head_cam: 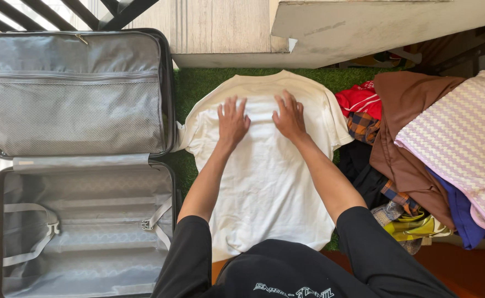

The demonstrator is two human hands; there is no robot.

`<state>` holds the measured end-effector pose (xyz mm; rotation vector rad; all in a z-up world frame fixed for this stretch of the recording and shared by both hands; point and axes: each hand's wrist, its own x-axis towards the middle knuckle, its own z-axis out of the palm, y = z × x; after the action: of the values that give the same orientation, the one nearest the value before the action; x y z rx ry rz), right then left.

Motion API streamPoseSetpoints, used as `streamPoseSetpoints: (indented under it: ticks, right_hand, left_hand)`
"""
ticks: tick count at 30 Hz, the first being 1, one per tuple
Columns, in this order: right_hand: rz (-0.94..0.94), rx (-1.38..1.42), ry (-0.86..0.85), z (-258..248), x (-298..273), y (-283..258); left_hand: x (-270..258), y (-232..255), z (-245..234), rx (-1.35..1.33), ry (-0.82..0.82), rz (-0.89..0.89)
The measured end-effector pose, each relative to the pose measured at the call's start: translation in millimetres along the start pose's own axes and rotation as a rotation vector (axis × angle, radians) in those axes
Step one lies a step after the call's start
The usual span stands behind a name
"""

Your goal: The person folds a shirt on the ground by hand, places it into an open suitcase, and folds a second shirt.

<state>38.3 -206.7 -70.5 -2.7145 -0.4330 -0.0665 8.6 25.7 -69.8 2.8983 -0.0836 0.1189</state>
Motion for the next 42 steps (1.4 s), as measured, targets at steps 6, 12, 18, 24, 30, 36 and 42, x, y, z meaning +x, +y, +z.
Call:
streamPoseSetpoints:
  ticks: [6,12,18,24,30,36,42]
  right_hand:
    - [0.225,-0.092,-0.405,-25.5,9.7,18.8]
    - [0.268,-0.070,-0.474,-23.7,12.6,36.9]
    - [0.194,-0.046,-0.312,-13.1,-0.6,32.8]
    - [0.021,0.115,0.232,0.0,-95.4,-70.2]
    - [0.187,0.417,0.132,-44.9,-250.9,-174.0]
    - [0.308,0.462,-0.078,-66.6,-283.8,-176.1]
    - [0.004,0.688,0.038,-45.0,-149.8,-218.6]
  left_hand:
    - [10.2,-30.3,-3.5,-0.018,-0.182,-0.088]
    - [16.2,-75.5,-17.0,-0.011,-0.028,-0.012]
    - [-59.1,-75.5,-93.7,-0.143,0.236,0.014]
    - [-80.5,-89.3,-98.1,0.040,0.021,-0.199]
    - [-57.8,-120.0,-47.6,0.150,-0.370,-0.384]
    - [-33.1,-103.7,-121.1,0.108,0.066,-0.172]
    - [10.3,-111.1,-162.0,-0.450,-0.180,-0.371]
